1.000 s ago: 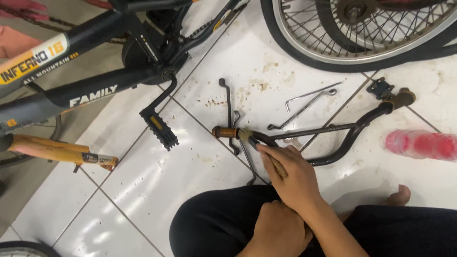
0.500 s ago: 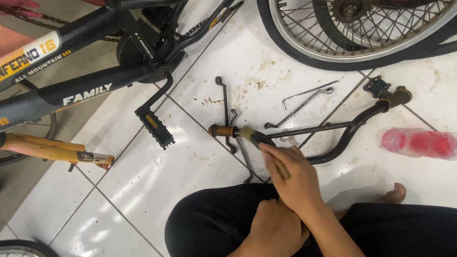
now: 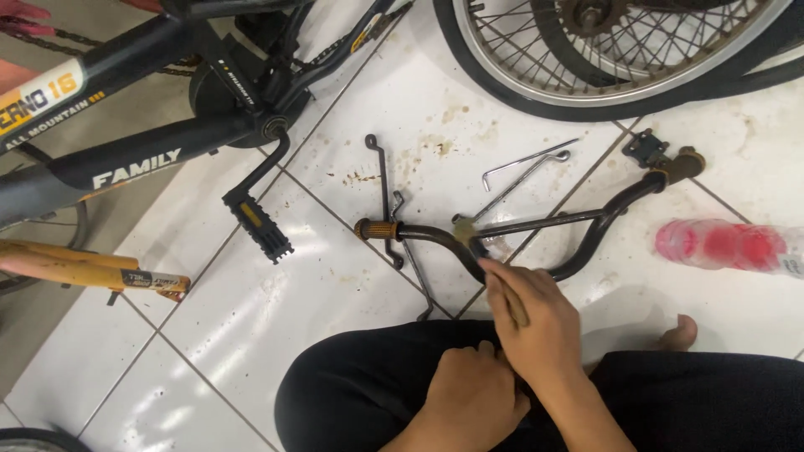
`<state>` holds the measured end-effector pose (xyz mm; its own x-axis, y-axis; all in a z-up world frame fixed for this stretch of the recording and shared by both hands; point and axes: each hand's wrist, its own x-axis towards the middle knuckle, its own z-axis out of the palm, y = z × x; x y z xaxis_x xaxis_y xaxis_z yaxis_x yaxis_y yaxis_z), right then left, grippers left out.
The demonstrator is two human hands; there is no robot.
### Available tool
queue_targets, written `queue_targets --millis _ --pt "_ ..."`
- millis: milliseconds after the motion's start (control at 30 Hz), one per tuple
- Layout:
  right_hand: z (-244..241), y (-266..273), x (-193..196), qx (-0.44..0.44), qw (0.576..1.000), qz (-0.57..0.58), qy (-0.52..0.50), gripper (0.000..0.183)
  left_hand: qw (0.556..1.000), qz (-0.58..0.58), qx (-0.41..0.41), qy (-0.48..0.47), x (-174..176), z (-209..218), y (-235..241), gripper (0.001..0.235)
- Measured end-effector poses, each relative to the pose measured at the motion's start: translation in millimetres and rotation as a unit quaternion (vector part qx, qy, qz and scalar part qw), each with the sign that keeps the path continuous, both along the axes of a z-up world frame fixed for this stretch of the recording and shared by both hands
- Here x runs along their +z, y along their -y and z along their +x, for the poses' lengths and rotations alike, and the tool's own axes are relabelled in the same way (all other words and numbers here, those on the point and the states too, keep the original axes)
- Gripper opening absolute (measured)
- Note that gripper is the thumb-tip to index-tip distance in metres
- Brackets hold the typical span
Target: Cleaning a bicycle handlebar using a brush and a cloth
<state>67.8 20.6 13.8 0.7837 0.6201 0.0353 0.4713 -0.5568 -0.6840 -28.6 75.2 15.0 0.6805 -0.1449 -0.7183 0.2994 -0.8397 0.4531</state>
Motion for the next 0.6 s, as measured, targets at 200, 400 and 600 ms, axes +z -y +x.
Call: queue_targets --millis 200,400,600 --pt "4.8 23.6 1.8 -0.054 0.997 0.050 0.039 0.025 0.996 0.066 0.007 0.058 -21.2 -11.6 13.4 0.048" --pt "-2.0 22.5 -8.7 -0.013 1.000 0.007 -0.016 0.031 0.994 0.039 0.009 0.105 -17.0 -8.6 8.7 0.039" --pt "19.4 56.9 -8.8 -0.113 0.986 -0.024 0.119 0.025 0.991 0.067 0.032 0.114 -23.2 -13.8 13.8 0.038"
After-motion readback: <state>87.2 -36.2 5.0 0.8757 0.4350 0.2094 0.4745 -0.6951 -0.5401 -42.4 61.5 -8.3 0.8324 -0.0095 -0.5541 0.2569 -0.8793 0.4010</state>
